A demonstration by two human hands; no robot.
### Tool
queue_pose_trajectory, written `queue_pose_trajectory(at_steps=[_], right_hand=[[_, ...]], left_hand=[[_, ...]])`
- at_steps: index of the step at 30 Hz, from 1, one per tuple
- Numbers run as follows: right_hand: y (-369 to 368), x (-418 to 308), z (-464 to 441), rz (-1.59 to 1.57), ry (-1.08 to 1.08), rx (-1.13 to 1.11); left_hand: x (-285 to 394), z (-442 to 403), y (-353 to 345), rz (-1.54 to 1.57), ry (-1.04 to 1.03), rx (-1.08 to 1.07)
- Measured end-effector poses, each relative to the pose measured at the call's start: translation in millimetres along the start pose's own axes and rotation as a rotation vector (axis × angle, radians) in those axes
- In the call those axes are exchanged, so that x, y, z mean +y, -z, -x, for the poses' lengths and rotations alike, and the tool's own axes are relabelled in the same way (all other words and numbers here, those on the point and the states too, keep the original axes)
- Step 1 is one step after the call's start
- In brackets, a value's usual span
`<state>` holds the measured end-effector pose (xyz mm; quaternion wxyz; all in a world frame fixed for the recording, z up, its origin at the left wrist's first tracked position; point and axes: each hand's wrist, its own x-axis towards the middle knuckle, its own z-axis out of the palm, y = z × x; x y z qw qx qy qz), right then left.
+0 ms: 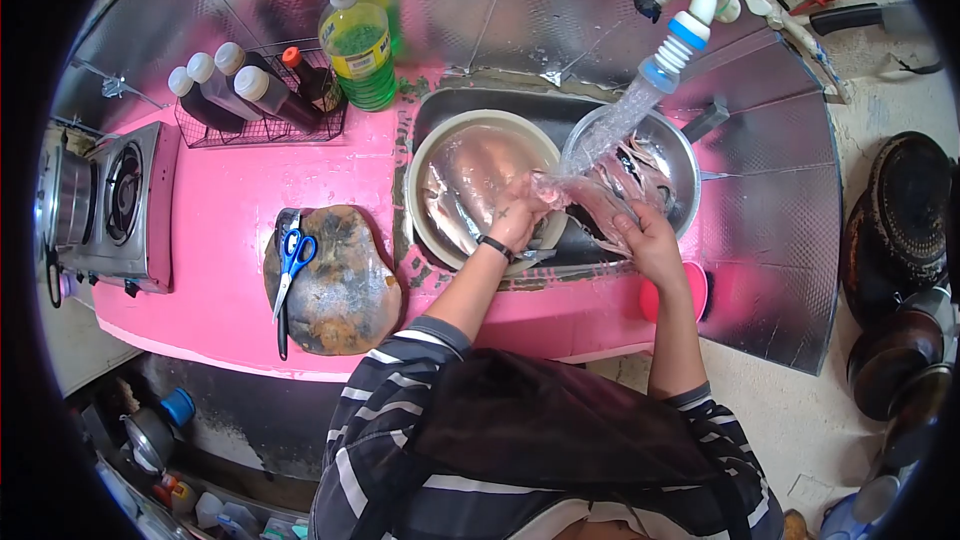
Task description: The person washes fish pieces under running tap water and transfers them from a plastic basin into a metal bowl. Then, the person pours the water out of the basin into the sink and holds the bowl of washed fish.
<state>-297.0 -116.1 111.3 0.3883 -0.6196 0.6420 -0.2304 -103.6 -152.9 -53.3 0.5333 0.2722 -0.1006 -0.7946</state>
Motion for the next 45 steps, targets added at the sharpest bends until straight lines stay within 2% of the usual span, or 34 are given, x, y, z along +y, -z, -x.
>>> queue_pose_trajectory(at_steps=[2, 3, 6, 7, 10, 12, 13, 14, 15, 16, 17, 18, 19, 22, 24, 25, 28, 29, 32, 35, 37, 40, 43, 45], right_hand=[[6.9, -1.5, -2.2, 0.027, 0.012, 0.019], [12.6, 2.7, -5.6, 0.068, 0.033, 0.05], [38.3, 2.7, -17.8, 0.036, 0.002, 0.153], [49.3, 3.7, -23.9, -0.001, -0.024, 0.184], [83.2, 46.3, -53.8, 0.559, -0.215, 0.262], [68.5, 66.9, -54.3, 0.816, -0.094, 0.374], [59.0, 68.5, -56.0, 0.943, -0.029, 0.43], [42.3, 70.0, -60.1, 0.857, 0.107, 0.409], [15.2, 63.0, -61.3, 0.766, 0.236, 0.388], [-18.7, 40.4, -59.9, 0.586, 0.23, 0.258], [-54.1, 59.6, -63.6, 0.458, 0.364, 0.162], [-81.6, 43.4, -63.7, 0.404, 0.264, -0.083], [-117.8, 42.9, -66.2, 0.301, 0.309, -0.159], [-195.8, 27.0, -70.4, 0.342, 0.272, -0.276], [-228.8, 33.1, -75.9, 0.496, 0.3, -0.236], [-229.3, 34.2, -84.7, 0.498, 0.226, -0.347], [-217.3, 50.9, -109.2, 0.375, 0.171, -0.477], [-215.2, 59.1, -112.2, 0.42, 0.281, -0.43], [-212.1, 82.9, -125.6, 0.302, 0.279, -0.322], [-178.0, 63.8, -128.1, -0.606, -0.478, -0.411], [-146.8, 35.7, -117.1, -0.735, -0.469, -0.42], [-120.8, 37.4, -111.5, -0.782, -0.423, -0.438], [-102.6, 38.2, -96.2, -0.777, -0.338, -0.37], [-93.9, 33.2, -85.4, -0.725, -0.225, -0.348]], left_hand=[[12.4, 12.0, -12.3, 0.055, 0.041, -0.067], [12.8, 15.1, -12.1, 0.067, 0.066, -0.025], [8.5, 20.4, 2.5, -0.433, 0.03, -0.049], [16.0, 32.9, -7.6, -0.525, 0.031, 0.033], [17.2, 42.5, 10.9, -0.799, -0.106, 0.174], [32.5, 55.8, 16.9, -0.972, -0.119, 0.256], [28.5, 58.8, 29.3, -1.04, -0.284, 0.269], [25.6, 61.0, 41.5, -1.106, -0.446, 0.281], [27.4, 63.5, 50.2, -1.099, -0.478, 0.318], [30.4, 66.3, 52.3, -1.038, -0.474, 0.391], [34.9, 68.6, 51.8, -0.978, -0.47, 0.46], [39.8, 69.8, 53.6, -0.917, -0.47, 0.529], [43.6, 70.1, 63.6, -0.959, -0.456, 0.515], [64.9, 74.8, 58.6, -0.939, -0.366, 0.574], [74.1, 76.9, 52.2, -0.888, -0.409, 0.592], [81.7, 81.0, 45.0, -0.85, -0.411, 0.582], [87.0, 82.4, 54.7, -0.835, -0.382, 0.547], [83.2, 79.1, 62.3, -0.821, -0.382, 0.55], [75.8, 76.0, 60.4, -0.724, -0.328, 0.547], [57.7, 63.5, 59.9, -0.607, -0.266, 0.531], [38.5, 51.6, 62.1, -0.531, -0.212, 0.51], [36.2, 45.2, 26.3, -0.275, 0.158, 0.474], [27.0, 28.7, 6.1, 0.062, 0.296, 0.226], [18.7, 18.1, -3.3, 0.067, 0.234, 0.166]])
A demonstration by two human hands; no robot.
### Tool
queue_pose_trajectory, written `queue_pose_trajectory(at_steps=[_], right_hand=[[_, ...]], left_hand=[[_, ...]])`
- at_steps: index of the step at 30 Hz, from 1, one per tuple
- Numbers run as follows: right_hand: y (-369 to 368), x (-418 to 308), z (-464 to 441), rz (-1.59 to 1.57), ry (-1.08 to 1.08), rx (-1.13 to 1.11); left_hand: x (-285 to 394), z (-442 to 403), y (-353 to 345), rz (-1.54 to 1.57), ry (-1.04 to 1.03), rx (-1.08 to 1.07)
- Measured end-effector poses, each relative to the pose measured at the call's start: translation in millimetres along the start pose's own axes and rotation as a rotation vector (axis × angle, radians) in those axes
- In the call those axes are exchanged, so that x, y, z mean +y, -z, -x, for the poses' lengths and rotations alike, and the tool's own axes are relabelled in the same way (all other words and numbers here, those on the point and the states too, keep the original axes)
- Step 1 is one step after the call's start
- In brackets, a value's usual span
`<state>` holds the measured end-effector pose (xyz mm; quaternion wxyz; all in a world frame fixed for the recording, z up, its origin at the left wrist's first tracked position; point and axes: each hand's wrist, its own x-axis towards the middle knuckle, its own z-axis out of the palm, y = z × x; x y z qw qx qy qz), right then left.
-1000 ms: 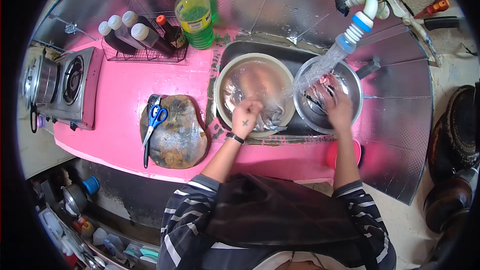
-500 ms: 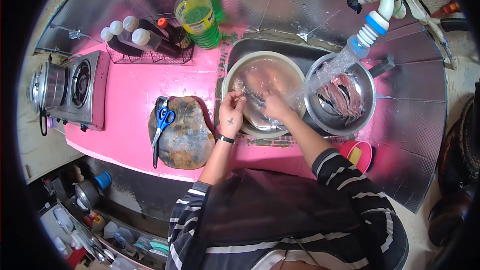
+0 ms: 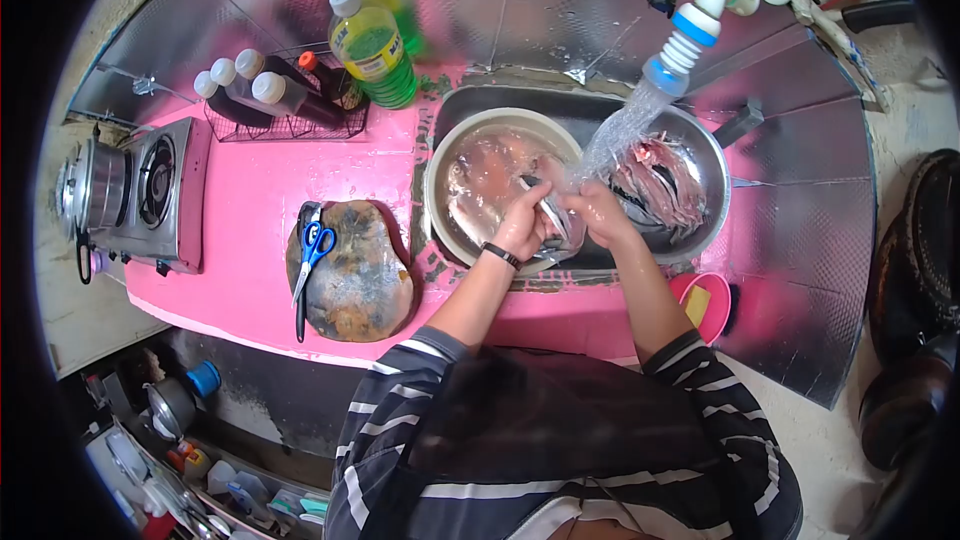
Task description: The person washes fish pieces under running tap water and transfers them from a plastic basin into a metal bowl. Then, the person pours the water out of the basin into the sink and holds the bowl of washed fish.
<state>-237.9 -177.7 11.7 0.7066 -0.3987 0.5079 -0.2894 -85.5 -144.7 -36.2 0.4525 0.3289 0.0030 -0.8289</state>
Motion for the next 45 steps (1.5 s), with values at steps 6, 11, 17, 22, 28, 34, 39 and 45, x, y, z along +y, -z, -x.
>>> queue_pose_trajectory(at_steps=[6, 11, 17, 22, 28, 34, 39, 45], right_hand=[[13.8, -9.0, 36.0, -0.069, -0.022, -0.027], [18.2, -20.9, 64.4, -0.062, -0.058, -0.024], [24.3, -27.9, 71.5, -0.036, -0.115, 0.03], [22.6, -35.7, 68.2, -0.049, -0.106, 0.01], [17.3, -40.7, 65.3, -0.001, -0.108, -0.007], [26.7, -51.9, 68.1, 0.518, 0.069, 0.195], [84.1, -80.2, 68.6, 0.869, 0.386, 0.471], [155.0, -67.2, 54.2, 1.448, 0.22, 0.901]], left_hand=[[-0.1, -20.2, -23.4, 0.095, -0.003, -0.081], [6.3, -21.3, -42.2, 0.165, -0.088, -0.019], [7.3, -17.8, -43.4, 0.046, -0.141, 0.075], [-1.0, -26.8, -31.5, 0.019, -0.268, 0.059], [-8.5, -31.2, -23.1, 0.065, -0.286, -0.004], [-6.1, -20.7, -35.3, 0.121, -0.11, -0.066], [2.0, -5.4, -36.9, 0.03, -0.056, -0.251], [-4.1, -2.0, 24.2, -0.333, -0.112, 0.086]])
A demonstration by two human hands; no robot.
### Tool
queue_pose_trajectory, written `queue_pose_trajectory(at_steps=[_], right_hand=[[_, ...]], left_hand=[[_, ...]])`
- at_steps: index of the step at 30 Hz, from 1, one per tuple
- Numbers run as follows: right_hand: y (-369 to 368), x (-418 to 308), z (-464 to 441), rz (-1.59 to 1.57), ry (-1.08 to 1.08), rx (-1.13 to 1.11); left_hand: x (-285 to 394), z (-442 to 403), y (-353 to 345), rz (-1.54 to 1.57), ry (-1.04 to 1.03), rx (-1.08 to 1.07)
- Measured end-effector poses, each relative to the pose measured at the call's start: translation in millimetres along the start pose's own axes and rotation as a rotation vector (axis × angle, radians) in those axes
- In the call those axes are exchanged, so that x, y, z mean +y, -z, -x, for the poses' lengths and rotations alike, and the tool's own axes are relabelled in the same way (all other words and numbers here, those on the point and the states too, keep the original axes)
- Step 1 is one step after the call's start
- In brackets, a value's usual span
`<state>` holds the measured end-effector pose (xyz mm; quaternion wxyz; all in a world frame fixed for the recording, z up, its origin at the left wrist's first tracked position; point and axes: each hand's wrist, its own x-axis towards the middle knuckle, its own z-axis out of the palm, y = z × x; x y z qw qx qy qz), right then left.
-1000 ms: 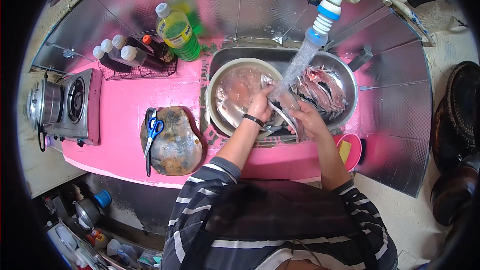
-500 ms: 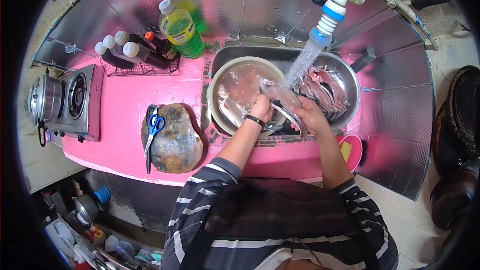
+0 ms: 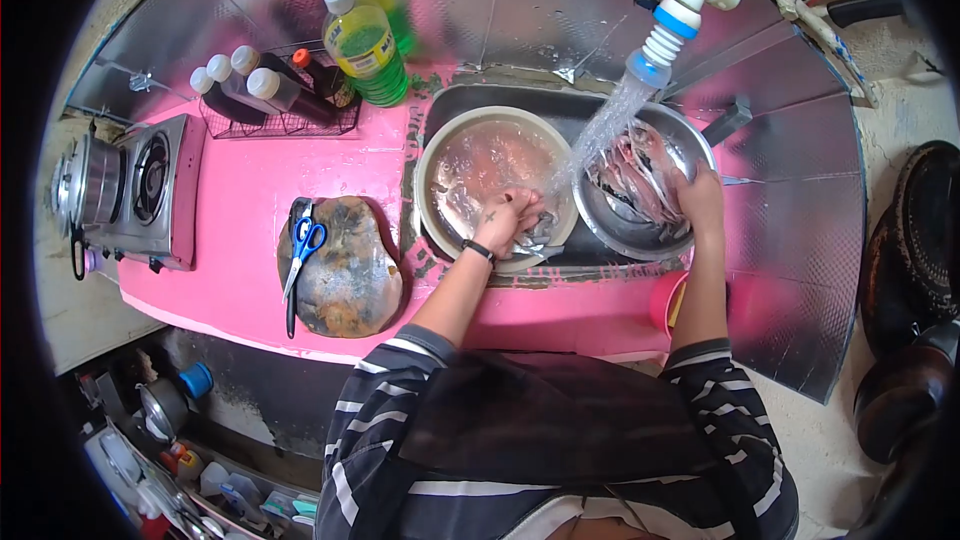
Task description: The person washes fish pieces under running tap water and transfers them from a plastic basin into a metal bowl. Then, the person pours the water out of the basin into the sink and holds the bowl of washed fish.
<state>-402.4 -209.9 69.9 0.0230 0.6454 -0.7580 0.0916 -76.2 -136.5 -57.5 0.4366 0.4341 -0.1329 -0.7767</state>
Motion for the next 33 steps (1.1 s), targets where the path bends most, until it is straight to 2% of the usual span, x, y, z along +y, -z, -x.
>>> queue_pose_trajectory(at_steps=[1, 3, 4, 5, 6, 7, 8, 9, 10, 11, 12, 15, 20, 22, 24, 26, 27, 30, 31, 33], right_hand=[[3.4, -21.4, 6.1, -0.097, -0.057, -0.034], [0.6, -72.1, 31.9, -0.376, 0.258, 0.075], [-15.5, -88.5, 45.1, -0.415, 0.238, -0.144], [-30.9, -105.6, 59.3, -0.45, 0.217, -0.363], [-26.5, -135.4, 77.7, -0.55, 0.224, -0.443], [-44.2, -150.5, 88.6, -0.466, 0.339, -0.571], [-70.4, -160.1, 102.4, -0.504, 0.448, -0.58], [-80.7, -177.2, 111.1, -0.579, 0.476, -0.78], [-100.2, -187.7, 121.3, -0.54, 0.591, -0.764], [-98.9, -205.0, 129.4, -0.461, 0.603, -0.771], [-96.0, -220.0, 135.2, -0.383, 0.614, -0.776], [-115.1, -241.9, 140.1, -0.33, 0.614, -0.698], [-115.3, -250.8, 137.7, -0.194, 0.58, -0.773], [-115.0, -252.9, 136.4, -0.154, 0.582, -0.793], [-113.6, -254.2, 135.3, -0.125, 0.58, -0.8], [-127.4, -247.0, 136.5, -0.21, 0.564, -0.704], [-126.4, -245.3, 134.1, -0.253, 0.555, -0.653], [-120.7, -228.7, 112.6, -0.395, 0.234, -0.75], [-156.2, -205.1, 109.0, -0.559, 0.327, -0.655], [-144.9, -195.2, 101.9, -0.719, 0.188, -0.773]], left_hand=[[4.2, 13.3, -1.7, -0.015, -0.016, 0.043], [2.1, 20.5, 11.2, -0.118, 0.032, 0.084], [0.6, 21.9, 16.6, -0.17, 0.056, 0.101], [-3.2, 20.5, 20.5, -0.257, -0.017, 0.123], [-6.7, 18.0, 25.4, -0.339, -0.175, 0.129], [-9.3, 16.0, 31.2, -0.42, -0.334, 0.137], [-9.4, 16.6, 36.2, -0.503, -0.493, 0.146], [3.9, 26.0, 32.5, -0.274, -0.388, 0.111], [27.1, 42.2, 22.2, -0.046, -0.283, 0.074], [41.8, 51.2, 18.9, 0.18, -0.175, 0.037], [45.6, 50.0, 30.1, 0.288, -0.171, -0.132], [55.7, 56.8, 47.9, 0.196, -0.182, -0.128], [61.7, 67.7, 58.0, 0.221, -0.169, -0.102], [58.7, 66.0, 57.3, 0.143, -0.151, -0.011], [53.3, 62.5, 59.9, 0.053, -0.191, 0.068], [42.8, 54.1, 64.6, -0.049, -0.289, 0.128], [42.1, 54.3, 59.5, -0.077, -0.362, 0.233], [50.1, 65.6, 58.0, -1.168, -0.696, 0.514], [47.3, 66.0, 52.2, -0.996, -0.725, 0.546], [55.1, 75.6, 44.6, -1.339, -0.821, 0.562]])
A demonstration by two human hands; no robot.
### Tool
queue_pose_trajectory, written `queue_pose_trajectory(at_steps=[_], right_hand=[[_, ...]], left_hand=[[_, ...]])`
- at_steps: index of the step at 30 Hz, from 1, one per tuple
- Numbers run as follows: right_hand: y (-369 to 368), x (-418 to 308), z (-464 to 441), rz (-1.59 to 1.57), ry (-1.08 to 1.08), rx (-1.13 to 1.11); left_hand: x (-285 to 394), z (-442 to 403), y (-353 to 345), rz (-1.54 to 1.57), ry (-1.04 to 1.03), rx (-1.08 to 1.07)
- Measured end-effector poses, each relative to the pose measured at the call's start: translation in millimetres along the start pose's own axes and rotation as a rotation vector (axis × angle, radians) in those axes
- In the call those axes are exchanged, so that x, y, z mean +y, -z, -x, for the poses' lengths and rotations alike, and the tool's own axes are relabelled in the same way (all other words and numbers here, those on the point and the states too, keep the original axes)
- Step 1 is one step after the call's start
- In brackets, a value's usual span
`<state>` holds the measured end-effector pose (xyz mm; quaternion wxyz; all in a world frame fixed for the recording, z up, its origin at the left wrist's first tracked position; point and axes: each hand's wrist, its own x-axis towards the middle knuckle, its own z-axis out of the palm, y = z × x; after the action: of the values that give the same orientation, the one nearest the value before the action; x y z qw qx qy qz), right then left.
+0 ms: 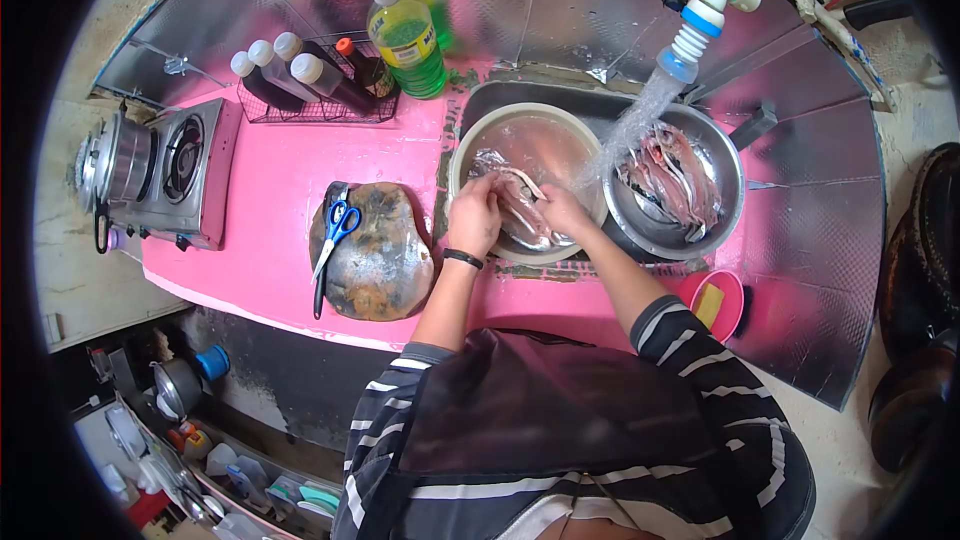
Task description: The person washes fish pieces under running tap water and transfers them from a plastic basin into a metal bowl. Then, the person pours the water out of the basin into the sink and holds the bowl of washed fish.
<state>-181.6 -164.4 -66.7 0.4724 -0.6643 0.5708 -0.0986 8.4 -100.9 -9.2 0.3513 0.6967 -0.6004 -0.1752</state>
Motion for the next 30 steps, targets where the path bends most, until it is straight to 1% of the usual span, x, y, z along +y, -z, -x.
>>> queue_pose_trajectory(at_steps=[1, 2, 5, 6, 8, 9, 10, 11, 13, 14, 17, 19, 21, 22, 24, 27, 30], right_hand=[[7.0, -0.6, 3.2, -0.105, -0.048, -0.029], [9.9, 6.6, -2.1, -0.133, -0.156, -0.066], [20.0, -6.2, 12.4, -0.926, -0.109, 0.134], [33.8, -14.2, 22.1, -0.921, -0.068, 0.122], [45.7, 9.8, 15.6, -0.94, -0.132, 0.093], [49.4, 22.6, 8.5, -0.948, -0.161, 0.078], [51.3, 22.5, 4.7, -0.92, -0.033, 0.127], [51.6, 23.6, 5.8, -0.975, -0.064, 0.166], [65.5, -24.6, 28.0, -1.083, -0.124, 0.245], [69.5, -27.5, 31.4, -1.062, -0.105, 0.227], [80.9, -30.8, 42.1, -1.016, -0.071, 0.182], [89.3, -35.6, 50.9, -1.006, -0.071, 0.163], [101.1, -31.8, 63.4, -0.879, -0.053, 0.126], [107.1, -28.4, 69.6, -0.816, -0.045, 0.106], [116.3, -22.2, 80.0, -0.797, -0.065, 0.08], [127.5, -6.1, 89.4, -0.696, -0.097, 0.058], [127.3, 5.8, 93.2, -0.627, -0.066, 0.05]], left_hand=[[3.7, -0.1, 2.3, -0.145, -0.094, -0.007], [3.6, -0.4, -0.7, -0.152, -0.113, 0.002], [-4.5, 0.5, -19.2, -0.112, 0.013, -0.1], [-0.5, -0.8, -22.3, -0.033, 0.093, -0.123], [13.2, -1.4, -32.3, 0.125, 0.254, -0.175], [14.0, -2.3, -44.9, 0.362, 0.409, -0.272], [12.7, -4.0, -61.0, 0.6, 0.564, -0.367], [11.7, -3.7, -75.6, 0.838, 0.72, -0.461], [52.7, -12.2, -60.5, 1.29, 0.93, -0.561], [68.7, -15.4, -56.6, 1.519, 1.032, -0.608], [76.8, -20.2, -80.3, 1.906, 0.851, -0.488], [77.6, -29.4, -86.4, 1.977, 0.877, -0.475], [73.3, -35.8, -94.3, 2.023, 0.889, -0.492], [71.0, -36.8, -99.3, 2.007, 0.873, -0.486], [69.4, -36.8, -108.4, 1.975, 0.842, -0.48], [68.0, -32.5, -117.3, 1.856, 0.732, -0.366], [63.5, -32.0, -123.4, 1.778, 0.92, -0.395]])
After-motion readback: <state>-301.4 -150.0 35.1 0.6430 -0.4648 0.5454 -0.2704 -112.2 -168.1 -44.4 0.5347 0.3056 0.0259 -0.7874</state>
